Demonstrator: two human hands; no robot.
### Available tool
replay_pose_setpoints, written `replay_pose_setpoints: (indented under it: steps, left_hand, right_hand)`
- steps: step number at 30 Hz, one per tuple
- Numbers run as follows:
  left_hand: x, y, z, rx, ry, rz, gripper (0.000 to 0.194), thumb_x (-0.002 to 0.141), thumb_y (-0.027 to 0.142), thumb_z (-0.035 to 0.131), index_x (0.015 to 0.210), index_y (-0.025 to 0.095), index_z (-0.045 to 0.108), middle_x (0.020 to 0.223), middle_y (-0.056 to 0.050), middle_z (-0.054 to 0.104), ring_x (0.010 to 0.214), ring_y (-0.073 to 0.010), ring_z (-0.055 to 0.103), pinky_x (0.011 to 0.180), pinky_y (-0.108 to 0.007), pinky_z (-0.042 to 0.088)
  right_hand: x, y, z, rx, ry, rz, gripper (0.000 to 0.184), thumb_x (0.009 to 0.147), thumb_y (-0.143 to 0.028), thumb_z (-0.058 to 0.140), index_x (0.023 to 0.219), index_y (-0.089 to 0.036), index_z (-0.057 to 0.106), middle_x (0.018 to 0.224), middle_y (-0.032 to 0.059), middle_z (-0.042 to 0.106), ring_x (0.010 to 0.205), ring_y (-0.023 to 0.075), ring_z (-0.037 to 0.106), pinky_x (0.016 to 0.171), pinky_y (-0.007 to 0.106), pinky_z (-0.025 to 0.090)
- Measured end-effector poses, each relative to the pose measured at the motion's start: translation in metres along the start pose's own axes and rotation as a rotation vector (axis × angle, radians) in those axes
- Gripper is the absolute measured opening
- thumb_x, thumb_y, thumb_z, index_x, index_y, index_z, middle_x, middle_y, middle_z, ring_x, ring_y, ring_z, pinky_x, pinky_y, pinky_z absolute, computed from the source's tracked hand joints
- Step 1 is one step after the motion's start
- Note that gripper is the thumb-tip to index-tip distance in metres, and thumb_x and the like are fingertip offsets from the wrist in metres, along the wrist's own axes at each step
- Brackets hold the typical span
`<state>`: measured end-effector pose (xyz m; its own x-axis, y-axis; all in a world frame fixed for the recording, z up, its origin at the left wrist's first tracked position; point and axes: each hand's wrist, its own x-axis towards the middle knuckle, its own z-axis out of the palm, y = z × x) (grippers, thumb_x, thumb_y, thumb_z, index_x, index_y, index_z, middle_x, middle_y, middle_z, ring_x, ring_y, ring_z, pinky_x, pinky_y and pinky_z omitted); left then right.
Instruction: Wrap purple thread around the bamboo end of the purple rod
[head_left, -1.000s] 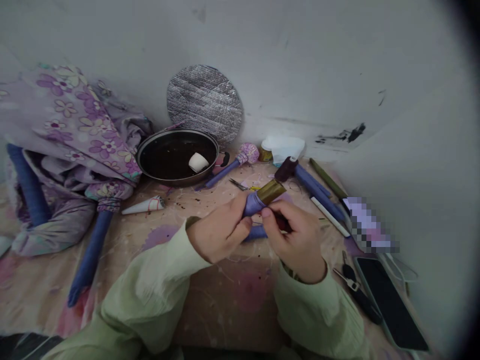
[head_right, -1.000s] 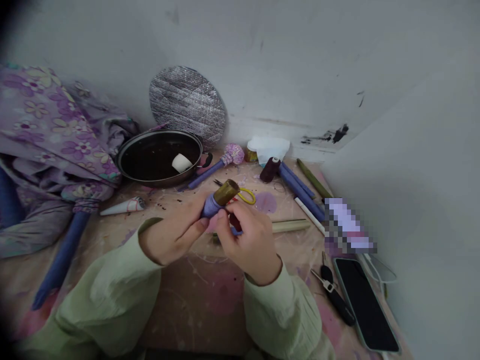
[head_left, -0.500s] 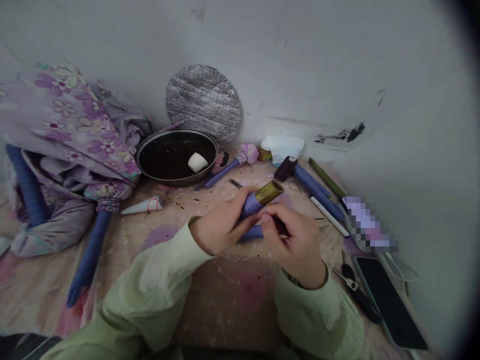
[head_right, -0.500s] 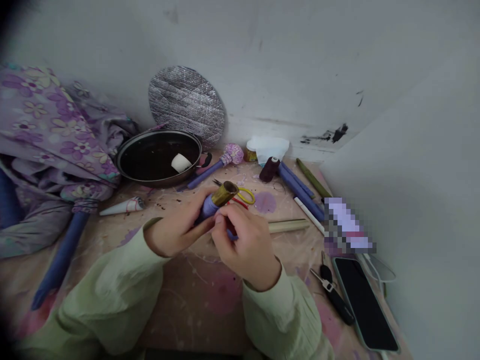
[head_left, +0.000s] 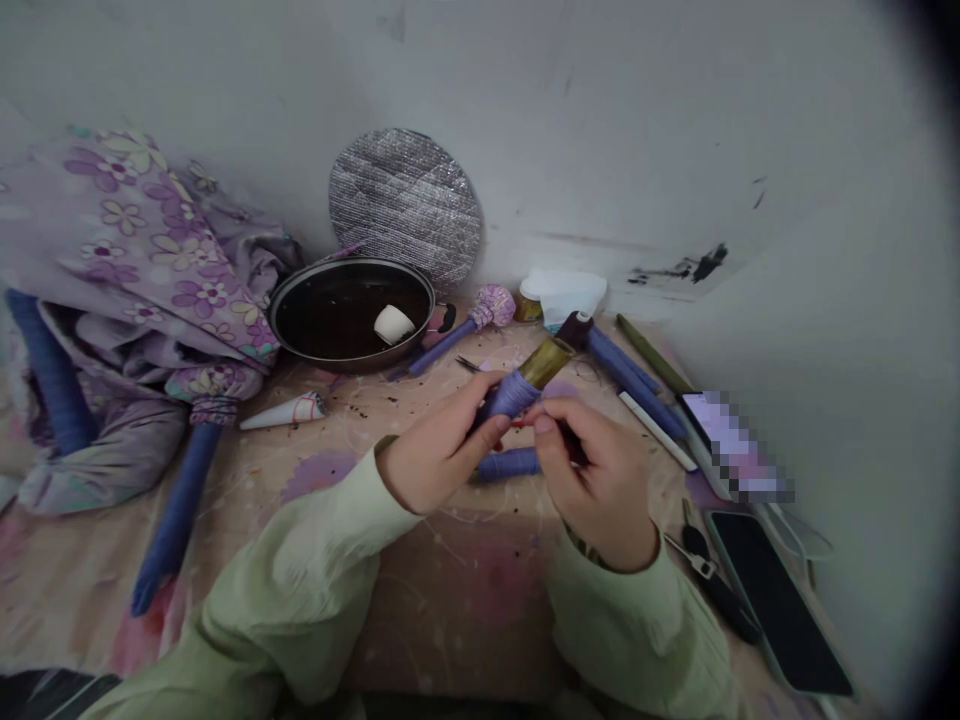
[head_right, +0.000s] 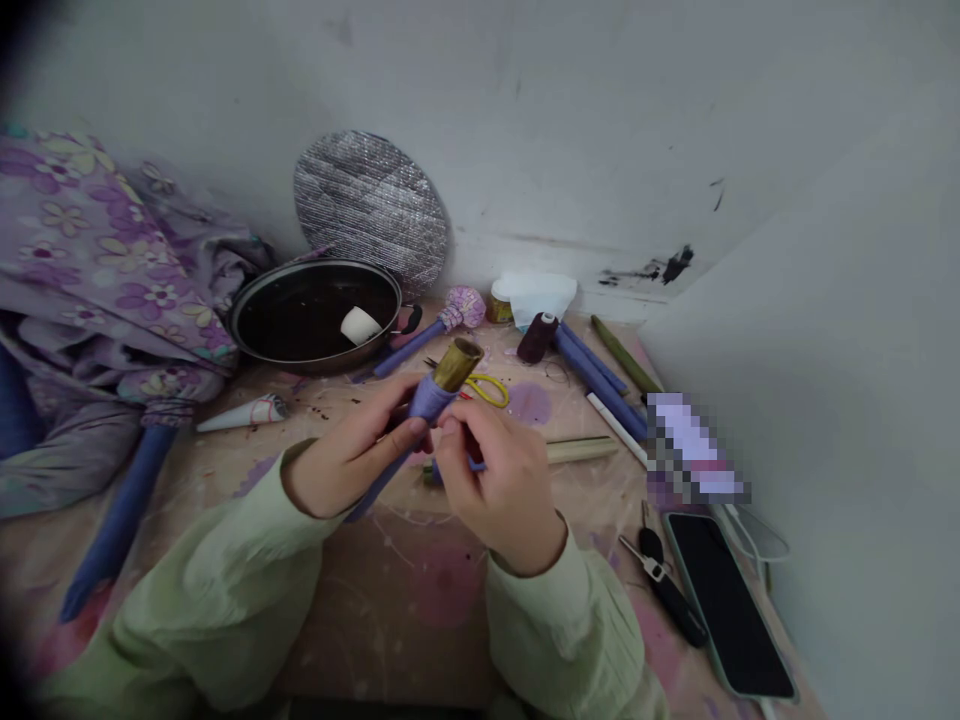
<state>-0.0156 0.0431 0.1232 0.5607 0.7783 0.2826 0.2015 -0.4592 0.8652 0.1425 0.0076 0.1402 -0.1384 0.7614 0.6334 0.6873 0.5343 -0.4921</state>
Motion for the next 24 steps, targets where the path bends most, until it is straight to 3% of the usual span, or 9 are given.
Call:
replay_pose_setpoints:
  steps: [9, 14, 18, 24]
  left_hand:
    - [-0.0012, -0.0015, 0.0013, -0.013, 0.050, 0.039, 0.035, 0.086, 0.026, 0.048, 0.120, 0.019, 0.038, 0.107, -0.010, 0.054, 0.092, -0.0181, 0.056, 0.079, -0.035, 0.047]
    - [0.0006, -0.0020, 0.0001, 0.029, 0.082, 0.073, 0.038, 0.084, 0.030, 0.053, 0.117, 0.018, 0.040, 0.100, -0.008, 0.056, 0.085, -0.0165, 0.057, 0.074, -0.032, 0.048]
    - [0.0016, -0.0011, -0.0017, 0.198, 0.125, 0.181, 0.040, 0.084, 0.031, 0.053, 0.119, 0.016, 0.040, 0.106, -0.011, 0.057, 0.091, -0.0195, 0.057, 0.077, -0.034, 0.048]
    - [-0.0001, 0.0034, -0.0010, 0.367, 0.139, 0.332, 0.037, 0.083, 0.022, 0.052, 0.118, 0.014, 0.040, 0.104, -0.012, 0.058, 0.096, -0.0210, 0.058, 0.082, -0.035, 0.049]
  right_hand:
    - [-0.0006, -0.0008, -0.0023, 0.025, 0.021, -0.009, 0.012, 0.081, -0.011, 0.047, 0.076, -0.015, 0.057, 0.062, -0.0015, 0.061, 0.048, 0.0075, 0.050, 0.045, 0.020, 0.037]
    - [-0.0008, -0.0030, -0.0033, 0.012, 0.035, -0.014, 0.012, 0.081, -0.011, 0.048, 0.074, -0.015, 0.056, 0.060, -0.0018, 0.059, 0.048, 0.0071, 0.049, 0.046, 0.020, 0.038]
    - [-0.0012, -0.0050, -0.0036, -0.011, 0.073, -0.011, 0.010, 0.080, -0.016, 0.051, 0.070, -0.015, 0.055, 0.053, -0.0036, 0.052, 0.045, 0.0069, 0.046, 0.045, 0.020, 0.036]
    - [-0.0022, -0.0065, 0.0040, -0.053, 0.212, 0.092, 0.030, 0.076, -0.026, 0.063, 0.055, -0.018, 0.044, 0.046, -0.0074, 0.038, 0.041, 0.0052, 0.034, 0.042, 0.020, 0.030]
